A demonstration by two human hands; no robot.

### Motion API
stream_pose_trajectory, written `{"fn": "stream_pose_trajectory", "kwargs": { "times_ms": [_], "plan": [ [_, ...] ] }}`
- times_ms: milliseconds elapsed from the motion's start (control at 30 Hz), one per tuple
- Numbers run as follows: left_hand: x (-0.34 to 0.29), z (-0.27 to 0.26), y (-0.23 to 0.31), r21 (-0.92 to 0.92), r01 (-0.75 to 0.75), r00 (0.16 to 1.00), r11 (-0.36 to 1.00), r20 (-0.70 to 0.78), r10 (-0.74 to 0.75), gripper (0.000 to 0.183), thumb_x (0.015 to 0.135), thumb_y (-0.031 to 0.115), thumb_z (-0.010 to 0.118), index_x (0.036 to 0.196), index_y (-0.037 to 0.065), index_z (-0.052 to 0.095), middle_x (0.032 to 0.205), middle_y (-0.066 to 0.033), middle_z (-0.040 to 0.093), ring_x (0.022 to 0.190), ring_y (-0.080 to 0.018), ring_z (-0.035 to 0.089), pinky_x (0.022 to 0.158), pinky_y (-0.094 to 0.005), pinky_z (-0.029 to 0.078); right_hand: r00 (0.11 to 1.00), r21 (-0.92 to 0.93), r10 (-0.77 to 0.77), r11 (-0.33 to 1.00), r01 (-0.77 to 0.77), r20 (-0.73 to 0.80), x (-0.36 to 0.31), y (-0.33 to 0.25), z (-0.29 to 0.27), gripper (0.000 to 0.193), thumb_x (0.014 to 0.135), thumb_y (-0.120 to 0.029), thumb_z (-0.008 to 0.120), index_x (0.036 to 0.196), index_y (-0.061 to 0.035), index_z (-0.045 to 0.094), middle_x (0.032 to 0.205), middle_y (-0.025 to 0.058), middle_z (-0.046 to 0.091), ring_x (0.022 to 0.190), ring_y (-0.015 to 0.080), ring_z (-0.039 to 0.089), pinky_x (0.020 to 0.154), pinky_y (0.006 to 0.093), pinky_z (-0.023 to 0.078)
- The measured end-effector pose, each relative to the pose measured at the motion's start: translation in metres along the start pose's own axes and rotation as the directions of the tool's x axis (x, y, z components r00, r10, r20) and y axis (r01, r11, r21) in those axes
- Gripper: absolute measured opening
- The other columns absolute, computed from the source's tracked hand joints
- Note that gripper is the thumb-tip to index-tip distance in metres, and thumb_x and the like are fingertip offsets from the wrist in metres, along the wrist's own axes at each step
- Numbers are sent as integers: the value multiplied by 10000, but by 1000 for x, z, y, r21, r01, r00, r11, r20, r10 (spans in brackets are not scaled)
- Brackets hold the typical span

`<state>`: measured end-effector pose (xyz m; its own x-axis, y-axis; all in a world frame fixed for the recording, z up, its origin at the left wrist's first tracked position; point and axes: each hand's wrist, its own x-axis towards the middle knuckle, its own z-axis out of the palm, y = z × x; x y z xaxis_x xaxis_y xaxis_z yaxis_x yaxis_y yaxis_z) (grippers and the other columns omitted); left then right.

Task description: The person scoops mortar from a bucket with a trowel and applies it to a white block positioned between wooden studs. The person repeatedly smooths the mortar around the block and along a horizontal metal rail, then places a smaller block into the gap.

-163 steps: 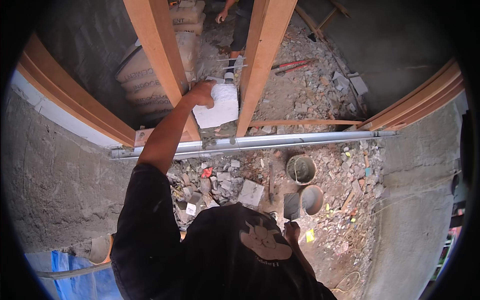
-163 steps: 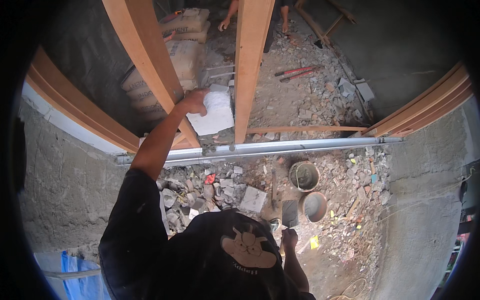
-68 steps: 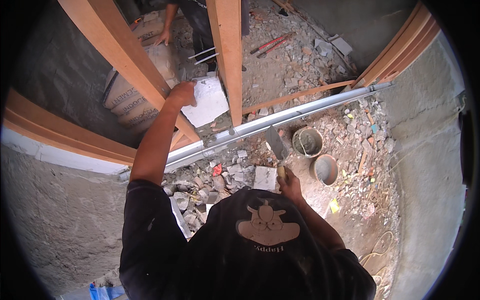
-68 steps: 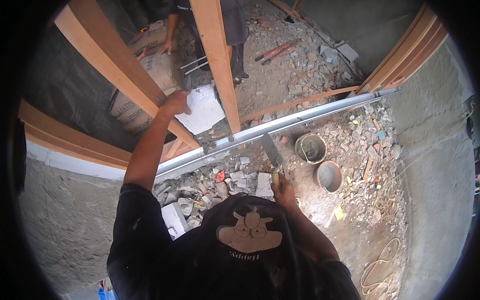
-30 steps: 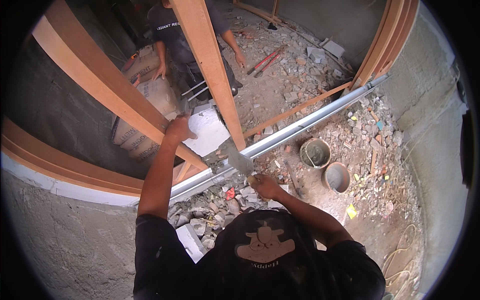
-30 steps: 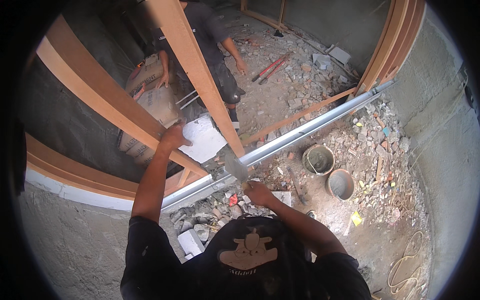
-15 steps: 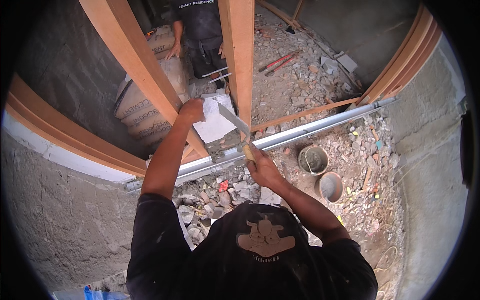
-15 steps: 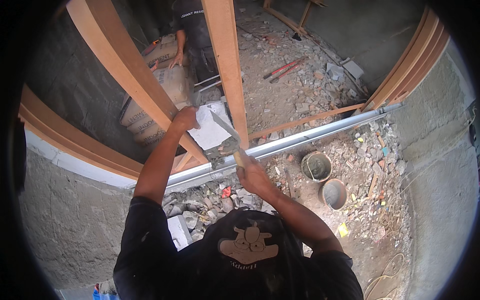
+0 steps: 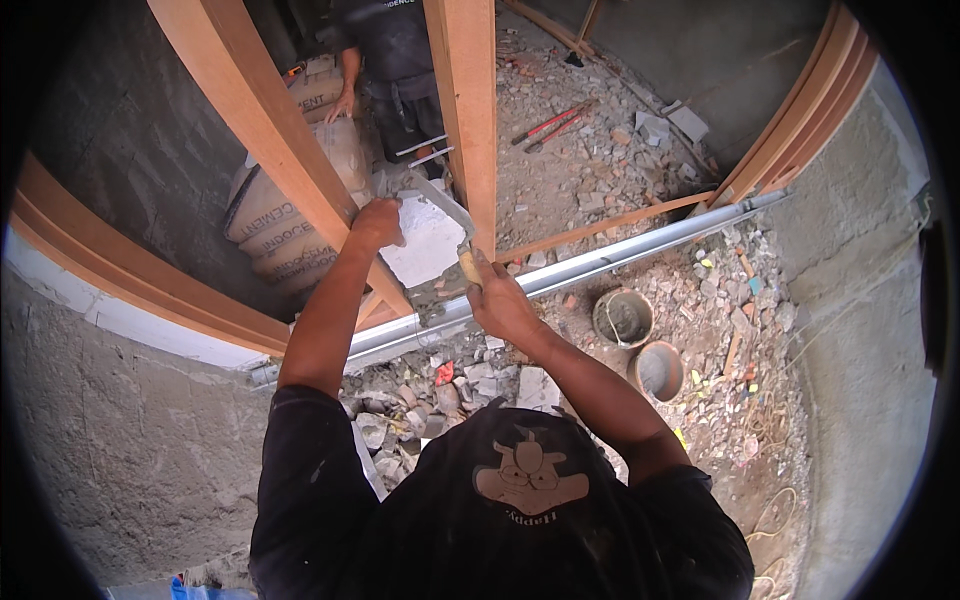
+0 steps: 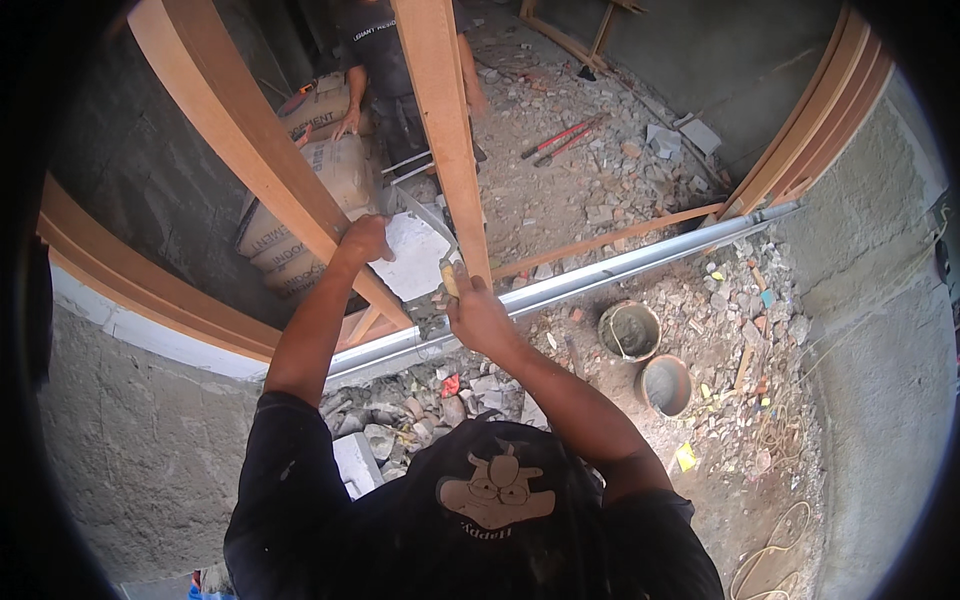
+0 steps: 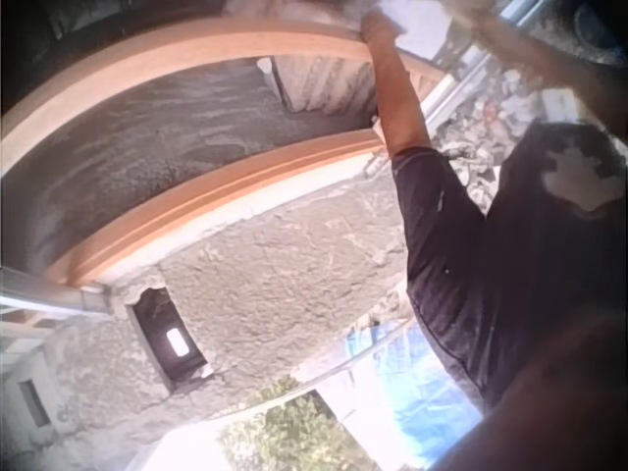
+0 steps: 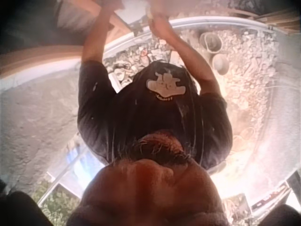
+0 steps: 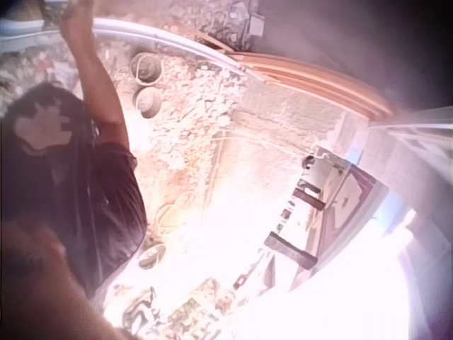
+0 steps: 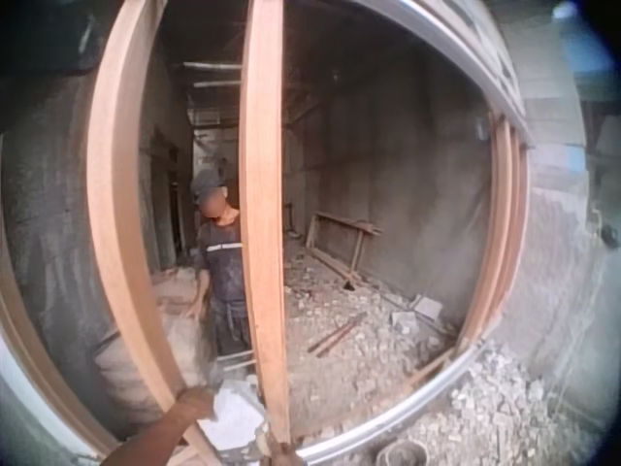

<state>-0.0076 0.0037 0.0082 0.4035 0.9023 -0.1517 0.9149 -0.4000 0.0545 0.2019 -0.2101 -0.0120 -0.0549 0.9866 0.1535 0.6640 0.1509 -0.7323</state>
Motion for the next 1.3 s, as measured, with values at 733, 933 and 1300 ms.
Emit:
{"fn": "stream_pose_trajectory", "kwargs": {
  "times_ms": [733,933,1300],
  "plan": [
    [-5,1,4,-22,1,1000,1000,-20,-1,732,577,190,879,1236,29,605,1237,-184,618,1198,-319,565,1010,-404,482,997,-43,54,998,-52,47,48,-8,14,629,896,-179,555,1426,97,358,1014,349,603,977,466,616,873,487,501],
    [-9,-7,12,-47,4,999,999,-38,-6,734,563,180,879,1228,21,612,1239,-188,622,1187,-323,579,1013,-388,482,1000,-47,27,999,-27,7,43,-5,16,614,896,-156,551,1422,100,364,1003,343,603,944,474,618,857,501,502],
    [-8,-7,11,-44,43,999,998,10,-43,825,586,198,892,1320,21,560,1282,-187,606,1228,-325,554,1030,-390,470,997,-33,-8,999,6,-77,29,-5,6,615,904,-163,552,1432,85,359,1056,339,592,944,475,621,862,504,500]
  ]
}}
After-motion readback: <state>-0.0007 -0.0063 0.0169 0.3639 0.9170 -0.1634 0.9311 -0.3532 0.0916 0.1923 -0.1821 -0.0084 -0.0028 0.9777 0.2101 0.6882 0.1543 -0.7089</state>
